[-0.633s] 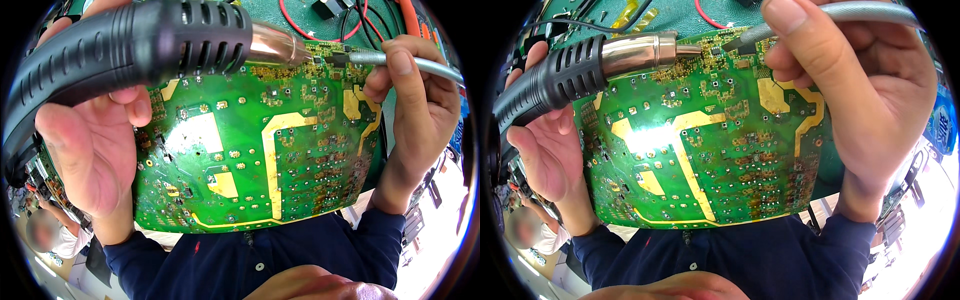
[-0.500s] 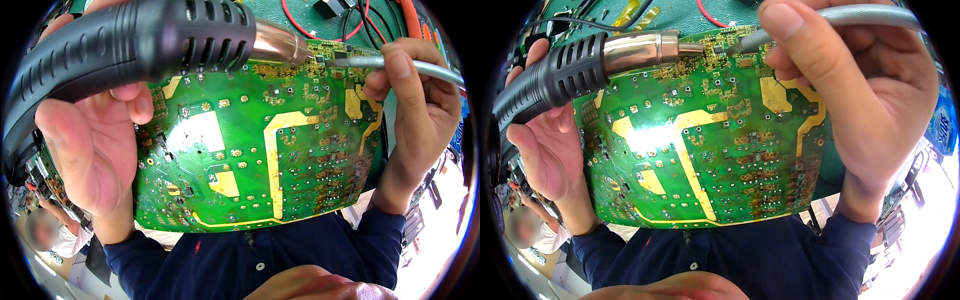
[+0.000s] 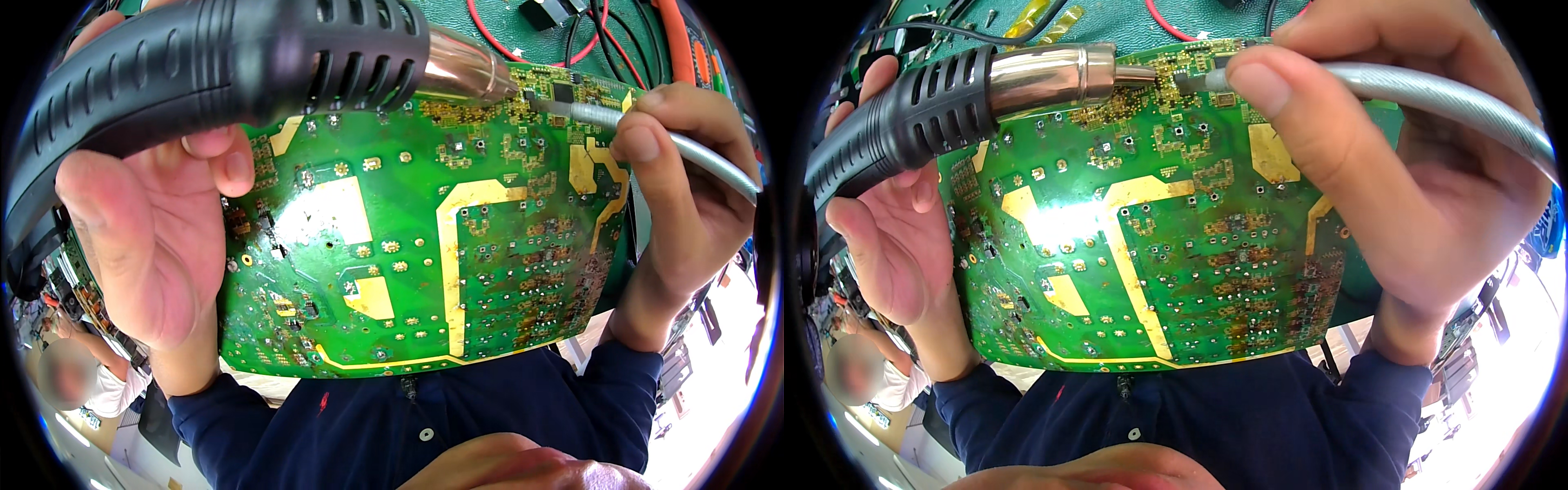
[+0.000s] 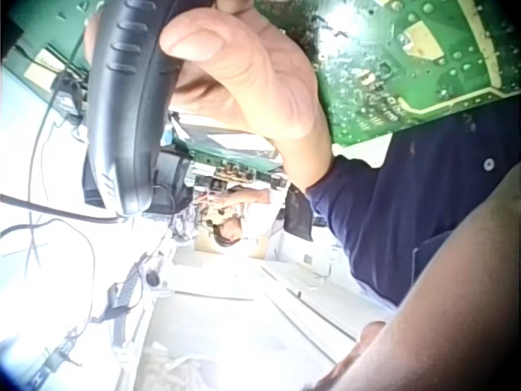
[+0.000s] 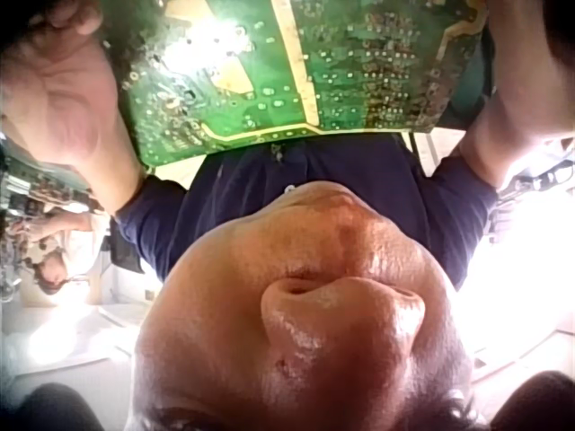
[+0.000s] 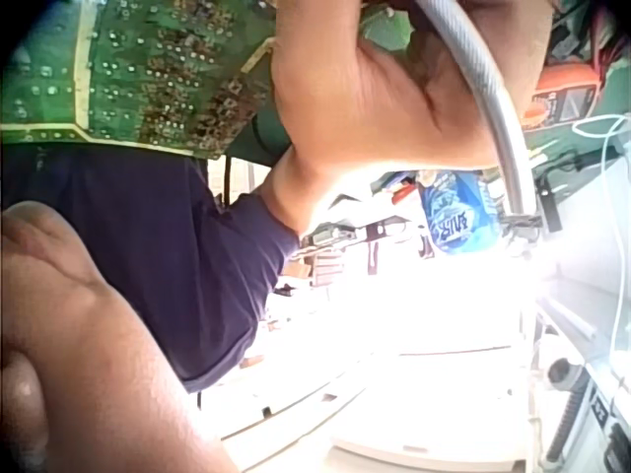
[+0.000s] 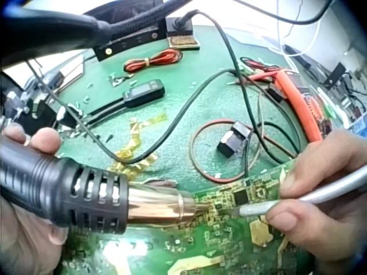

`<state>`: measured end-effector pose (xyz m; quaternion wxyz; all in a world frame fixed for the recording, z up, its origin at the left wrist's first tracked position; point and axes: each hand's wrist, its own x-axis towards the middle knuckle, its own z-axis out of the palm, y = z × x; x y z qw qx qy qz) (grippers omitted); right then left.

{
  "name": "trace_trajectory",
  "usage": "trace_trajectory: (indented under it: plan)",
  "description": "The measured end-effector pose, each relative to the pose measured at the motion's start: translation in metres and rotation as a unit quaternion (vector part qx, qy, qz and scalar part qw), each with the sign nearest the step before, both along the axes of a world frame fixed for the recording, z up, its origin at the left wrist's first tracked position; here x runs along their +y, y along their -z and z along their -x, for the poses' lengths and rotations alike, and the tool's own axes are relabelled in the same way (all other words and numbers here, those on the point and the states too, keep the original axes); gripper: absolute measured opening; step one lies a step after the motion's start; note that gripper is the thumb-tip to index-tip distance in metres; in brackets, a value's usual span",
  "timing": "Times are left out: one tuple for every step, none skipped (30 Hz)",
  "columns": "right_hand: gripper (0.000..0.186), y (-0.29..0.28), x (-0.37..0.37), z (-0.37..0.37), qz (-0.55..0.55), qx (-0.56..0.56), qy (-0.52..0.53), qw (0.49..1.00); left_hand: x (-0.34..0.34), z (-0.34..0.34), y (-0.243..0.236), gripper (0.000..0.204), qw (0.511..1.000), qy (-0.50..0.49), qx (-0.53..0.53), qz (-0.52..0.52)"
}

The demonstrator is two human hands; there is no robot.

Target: The person repairs a large circuit board by heating components with a heat gun and manipulating parts with a pointed tool and a probe.

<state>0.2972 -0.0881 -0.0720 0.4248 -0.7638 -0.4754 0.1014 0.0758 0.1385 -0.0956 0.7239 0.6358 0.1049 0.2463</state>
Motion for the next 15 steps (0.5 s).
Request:
trace_trajectory:
  plan:
    - [0.013, 0.0, 0.0, 0.0, 0.002, 0.0, 0.0, 1.0, 0.0, 0.0, 0.001, 0.061, 1.0, 0.003, -0.001, 0.001]
    - [0.016, -0.001, 0.002, -0.001, -0.016, -0.041, -0.032, 0.999, 0.001, 0.0, 0.001, 0.061, 1.0, 0.006, -0.003, 0.002]
    - [0.018, -0.001, 0.003, -0.002, -0.034, -0.081, -0.064, 0.994, 0.001, -0.001, 0.001, 0.061, 1.0, 0.01, -0.005, 0.003]
    - [0.018, -0.001, 0.003, -0.004, -0.042, -0.062, -0.091, 0.993, 0.0, -0.002, 0.001, 0.061, 1.0, 0.001, 0.002, 0.002]
    - [0.018, -0.001, 0.003, -0.005, -0.052, -0.045, -0.118, 0.991, -0.002, -0.002, -0.001, 0.061, 1.0, -0.01, 0.008, 0.001]
    - [0.019, -0.001, 0.002, -0.006, -0.062, -0.028, -0.146, 0.987, -0.003, -0.002, -0.002, 0.06, 1.0, -0.021, 0.013, -0.001]
    - [0.02, -0.001, 0.002, -0.008, -0.071, -0.011, -0.174, 0.982, -0.002, 0.0, -0.001, 0.06, 1.0, -0.012, 0.007, 0.007]
    - [0.024, -0.003, 0.004, -0.012, -0.06, -0.071, -0.196, 0.976, 0.0, 0.001, 0.0, 0.06, 1.0, -0.003, 0.002, 0.015]
    - [0.024, -0.004, 0.004, -0.011, -0.061, -0.09, -0.179, 0.978, 0.001, 0.002, 0.001, 0.06, 1.0, 0.007, -0.003, 0.024]
    - [0.025, -0.006, 0.005, -0.007, -0.063, -0.109, -0.163, 0.979, -0.003, 0.0, -0.001, 0.06, 1.0, -0.005, 0.008, 0.027]
    - [0.025, -0.009, 0.005, -0.003, -0.062, -0.129, -0.145, 0.979, -0.01, -0.005, -0.003, 0.06, 0.999, -0.014, 0.018, 0.032]
    - [0.024, -0.011, 0.002, 0.005, -0.066, -0.135, -0.135, 0.979, -0.014, -0.008, -0.003, 0.06, 0.999, -0.024, 0.028, 0.037]
    - [0.02, -0.012, 0.005, 0.015, -0.062, -0.179, -0.103, 0.976, -0.014, -0.008, -0.002, 0.06, 0.999, -0.022, 0.027, 0.041]
    - [0.02, -0.015, 0.007, 0.016, -0.044, -0.188, -0.144, 0.971, -0.013, -0.007, -0.002, 0.06, 0.998, -0.023, 0.029, 0.043]
    - [0.019, -0.019, 0.01, 0.017, -0.026, -0.196, -0.184, 0.963, -0.013, -0.006, -0.001, 0.06, 0.998, -0.025, 0.03, 0.044]
